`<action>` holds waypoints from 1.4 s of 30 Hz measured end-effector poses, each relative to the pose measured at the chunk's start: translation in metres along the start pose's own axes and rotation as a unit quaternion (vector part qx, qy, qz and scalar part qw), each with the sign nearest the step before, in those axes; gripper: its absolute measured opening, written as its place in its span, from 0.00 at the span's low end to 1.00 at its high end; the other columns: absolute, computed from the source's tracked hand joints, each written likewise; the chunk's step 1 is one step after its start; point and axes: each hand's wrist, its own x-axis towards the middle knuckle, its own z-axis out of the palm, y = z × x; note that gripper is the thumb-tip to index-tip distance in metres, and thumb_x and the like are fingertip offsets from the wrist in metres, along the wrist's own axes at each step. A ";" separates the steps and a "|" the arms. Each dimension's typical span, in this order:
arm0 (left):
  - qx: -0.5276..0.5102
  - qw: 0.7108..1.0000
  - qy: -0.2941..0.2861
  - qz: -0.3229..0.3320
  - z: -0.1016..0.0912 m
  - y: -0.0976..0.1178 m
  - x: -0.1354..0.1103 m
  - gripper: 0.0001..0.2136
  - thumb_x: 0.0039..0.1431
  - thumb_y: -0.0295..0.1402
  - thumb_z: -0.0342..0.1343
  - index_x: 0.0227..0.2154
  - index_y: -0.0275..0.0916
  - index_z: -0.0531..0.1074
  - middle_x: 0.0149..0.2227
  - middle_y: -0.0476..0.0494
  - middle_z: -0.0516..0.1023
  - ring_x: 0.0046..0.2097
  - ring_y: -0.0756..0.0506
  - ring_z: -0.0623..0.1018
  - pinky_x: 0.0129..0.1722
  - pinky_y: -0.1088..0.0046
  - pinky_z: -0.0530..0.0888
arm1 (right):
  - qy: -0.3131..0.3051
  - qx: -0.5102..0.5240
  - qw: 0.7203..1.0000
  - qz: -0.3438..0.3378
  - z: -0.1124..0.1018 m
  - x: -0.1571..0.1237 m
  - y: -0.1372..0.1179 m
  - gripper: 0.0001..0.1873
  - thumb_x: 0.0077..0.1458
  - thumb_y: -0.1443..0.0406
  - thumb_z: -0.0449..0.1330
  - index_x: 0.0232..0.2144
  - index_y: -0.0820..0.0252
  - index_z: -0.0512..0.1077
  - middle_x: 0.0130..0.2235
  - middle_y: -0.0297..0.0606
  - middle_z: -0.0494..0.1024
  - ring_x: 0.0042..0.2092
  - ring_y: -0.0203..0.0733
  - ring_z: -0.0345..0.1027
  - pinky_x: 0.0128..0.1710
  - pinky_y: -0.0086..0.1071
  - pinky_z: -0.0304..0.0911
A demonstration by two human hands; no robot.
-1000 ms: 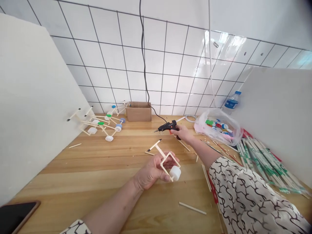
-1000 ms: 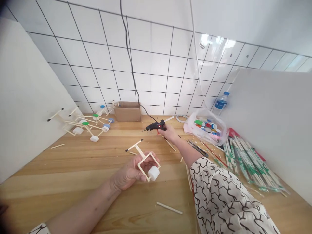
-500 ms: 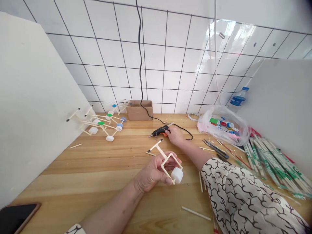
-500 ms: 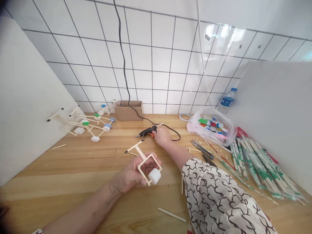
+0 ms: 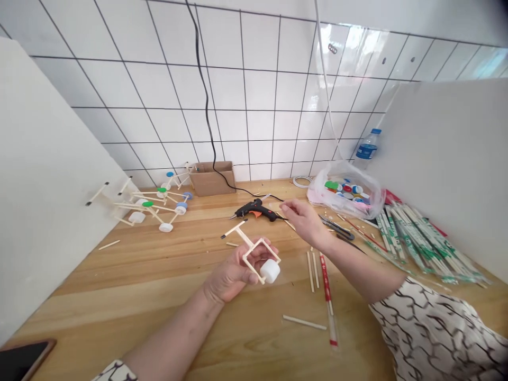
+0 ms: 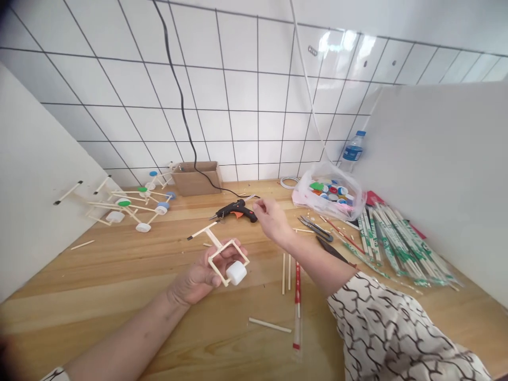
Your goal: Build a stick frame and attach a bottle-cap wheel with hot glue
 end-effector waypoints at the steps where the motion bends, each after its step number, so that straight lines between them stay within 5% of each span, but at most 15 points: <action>1: -0.003 1.000 0.008 0.002 0.000 0.000 0.000 0.31 0.28 0.25 0.70 0.43 0.39 0.71 0.43 0.41 0.76 0.45 0.41 0.72 0.40 0.69 0.68 | -0.001 0.020 1.000 -0.002 -0.006 -0.012 0.000 0.15 0.58 0.61 0.47 0.35 0.63 0.70 0.32 0.37 0.74 0.35 0.38 0.66 0.35 0.30 0.61; 8: -0.008 0.997 0.075 0.027 0.002 0.005 -0.002 0.29 0.28 0.29 0.71 0.41 0.40 0.74 0.42 0.43 0.78 0.47 0.41 0.72 0.43 0.69 0.66 | -0.008 0.217 0.976 0.021 -0.004 -0.064 0.024 0.13 0.55 0.58 0.52 0.32 0.61 0.69 0.30 0.35 0.71 0.33 0.38 0.64 0.35 0.31 0.60; 12: 0.006 0.997 0.080 0.018 0.007 0.007 -0.002 0.30 0.27 0.29 0.71 0.41 0.42 0.74 0.41 0.44 0.78 0.46 0.42 0.72 0.44 0.69 0.66 | -0.013 0.181 0.983 -0.005 0.012 -0.072 0.036 0.11 0.56 0.61 0.50 0.30 0.61 0.68 0.27 0.34 0.69 0.30 0.37 0.62 0.31 0.30 0.58; 18: 0.040 0.997 0.065 0.006 0.013 0.010 -0.004 0.29 0.27 0.31 0.72 0.39 0.42 0.75 0.40 0.45 0.77 0.42 0.44 0.73 0.38 0.71 0.68 | -0.020 0.102 0.983 -0.151 0.019 -0.080 0.037 0.10 0.58 0.65 0.48 0.32 0.61 0.68 0.32 0.40 0.72 0.35 0.39 0.66 0.36 0.32 0.60; 25: 0.065 0.998 0.012 -0.010 0.012 0.006 -0.003 0.30 0.27 0.29 0.72 0.41 0.41 0.73 0.41 0.43 0.76 0.41 0.44 0.72 0.35 0.72 0.68 | -0.012 0.132 0.987 -0.091 0.019 -0.073 0.043 0.08 0.56 0.64 0.50 0.30 0.60 0.68 0.29 0.36 0.72 0.32 0.37 0.65 0.33 0.31 0.60; 36: 0.126 0.990 -0.053 -0.043 0.020 0.006 -0.001 0.28 0.28 0.30 0.71 0.40 0.38 0.72 0.38 0.42 0.74 0.40 0.43 0.71 0.35 0.72 0.67 | -0.131 0.247 0.959 -0.048 0.004 -0.049 0.023 0.12 0.50 0.62 0.58 0.37 0.61 0.73 0.35 0.36 0.75 0.35 0.37 0.66 0.37 0.33 0.61; 42: 0.108 0.992 -0.055 -0.044 0.019 0.003 -0.003 0.30 0.26 0.27 0.71 0.40 0.39 0.72 0.38 0.41 0.76 0.40 0.42 0.73 0.36 0.70 0.68 | -0.251 0.235 0.937 -0.057 -0.001 -0.031 0.003 0.11 0.49 0.65 0.60 0.36 0.63 0.74 0.32 0.36 0.76 0.34 0.37 0.68 0.37 0.33 0.63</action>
